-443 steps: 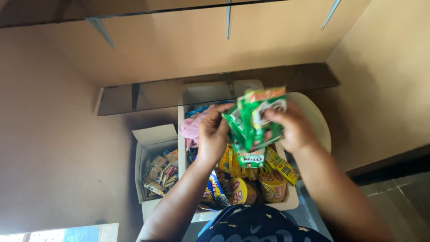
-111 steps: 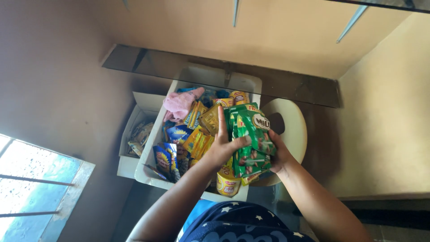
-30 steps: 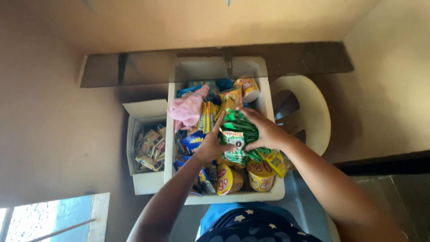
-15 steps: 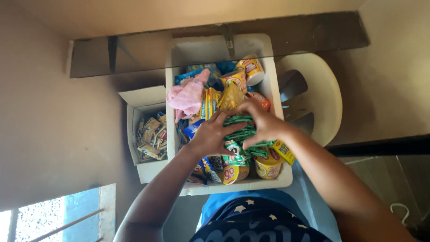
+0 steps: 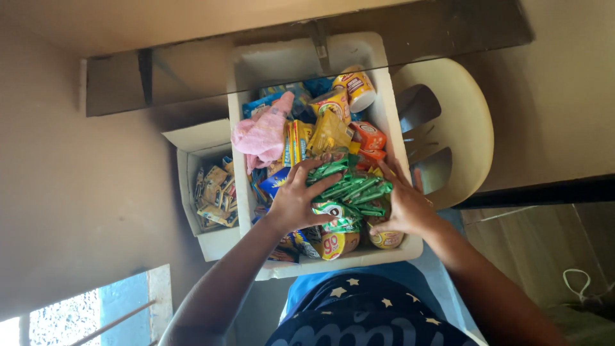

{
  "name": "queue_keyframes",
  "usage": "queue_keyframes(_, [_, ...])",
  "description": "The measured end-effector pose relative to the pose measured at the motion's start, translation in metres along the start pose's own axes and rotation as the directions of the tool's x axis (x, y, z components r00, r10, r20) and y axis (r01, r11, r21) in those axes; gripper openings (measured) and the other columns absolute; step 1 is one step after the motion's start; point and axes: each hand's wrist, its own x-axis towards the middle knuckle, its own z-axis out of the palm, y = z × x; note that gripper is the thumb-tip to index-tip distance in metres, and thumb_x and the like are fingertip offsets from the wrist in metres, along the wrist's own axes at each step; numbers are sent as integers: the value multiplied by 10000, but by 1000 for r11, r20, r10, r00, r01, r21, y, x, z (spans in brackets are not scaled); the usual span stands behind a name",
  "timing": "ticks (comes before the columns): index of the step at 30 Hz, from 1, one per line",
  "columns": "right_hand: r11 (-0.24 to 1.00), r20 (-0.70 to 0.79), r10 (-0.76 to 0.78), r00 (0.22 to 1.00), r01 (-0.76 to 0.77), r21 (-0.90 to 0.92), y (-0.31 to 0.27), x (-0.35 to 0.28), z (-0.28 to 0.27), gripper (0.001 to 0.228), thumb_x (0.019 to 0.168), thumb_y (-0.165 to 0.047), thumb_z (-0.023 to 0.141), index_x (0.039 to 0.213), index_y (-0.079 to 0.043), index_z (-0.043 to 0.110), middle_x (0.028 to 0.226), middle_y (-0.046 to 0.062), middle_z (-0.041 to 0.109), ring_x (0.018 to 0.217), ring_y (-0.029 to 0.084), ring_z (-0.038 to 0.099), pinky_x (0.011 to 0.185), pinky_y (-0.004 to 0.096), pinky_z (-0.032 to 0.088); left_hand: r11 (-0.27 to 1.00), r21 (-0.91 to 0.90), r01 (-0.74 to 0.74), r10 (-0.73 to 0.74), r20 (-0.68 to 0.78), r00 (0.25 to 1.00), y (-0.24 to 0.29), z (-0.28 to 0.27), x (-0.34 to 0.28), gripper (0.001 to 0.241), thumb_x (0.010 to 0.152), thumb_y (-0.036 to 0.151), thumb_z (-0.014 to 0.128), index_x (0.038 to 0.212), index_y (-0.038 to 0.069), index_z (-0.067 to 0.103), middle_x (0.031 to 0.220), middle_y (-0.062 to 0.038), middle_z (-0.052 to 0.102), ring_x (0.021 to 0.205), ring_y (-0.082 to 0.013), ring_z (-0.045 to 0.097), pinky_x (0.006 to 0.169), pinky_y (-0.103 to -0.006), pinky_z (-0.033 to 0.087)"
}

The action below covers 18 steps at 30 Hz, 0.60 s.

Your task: Organizing and arranging food sachet packets on a shelf in a storage area.

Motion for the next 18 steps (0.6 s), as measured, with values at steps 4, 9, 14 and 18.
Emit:
queue_keyframes(4, [992, -70, -68, 995, 75, 99, 2, 11, 26, 1680, 280, -491, 1038, 1600, -85, 82, 1609, 173, 230, 1510, 370, 183, 1198, 645, 89, 998, -34, -48, 45, -75, 996, -6, 8, -7, 902, 586, 402, 932, 1419, 286, 608, 1422, -154, 469, 1314, -399, 514, 1044, -492, 523])
queue_keyframes(9, [899, -227, 18, 974, 83, 429, -1, 22, 41, 1129, 531, -163, 936, 1537, -101, 427, 1418, 153, 564, 1366, 320, 521, 1170, 463, 415, 996, -83, -36, 18, -203, 979, -11, 18, -13, 913, 565, 348, 969, 1396, 227, 609, 1382, -187, 463, 1270, -405, 521, 1026, -502, 510])
queue_keyframes(14, [655, -173, 94, 980, 70, 753, 11, 67, 53, 792, 633, -1, 783, 1394, -108, 591, 1308, 130, 703, 1274, 292, 664, 1115, 395, 501, 947, -292, 135, -231, -326, 917, -23, 26, -9, 1036, 562, 264, 1000, 1473, 135, 521, 1400, -210, 475, 1286, -388, 516, 1107, -478, 473])
queue_keyframes(18, [873, -402, -57, 914, 241, 424, -32, 87, -10, 796, 605, 63, 847, 1345, -74, 589, 1394, 196, 532, 1340, 341, 448, 1106, 421, 376, 861, -453, 230, -442, -443, 780, -16, 18, -5, 1086, 639, 262, 997, 1560, 124, 439, 1408, -213, 459, 1332, -371, 530, 1159, -447, 446])
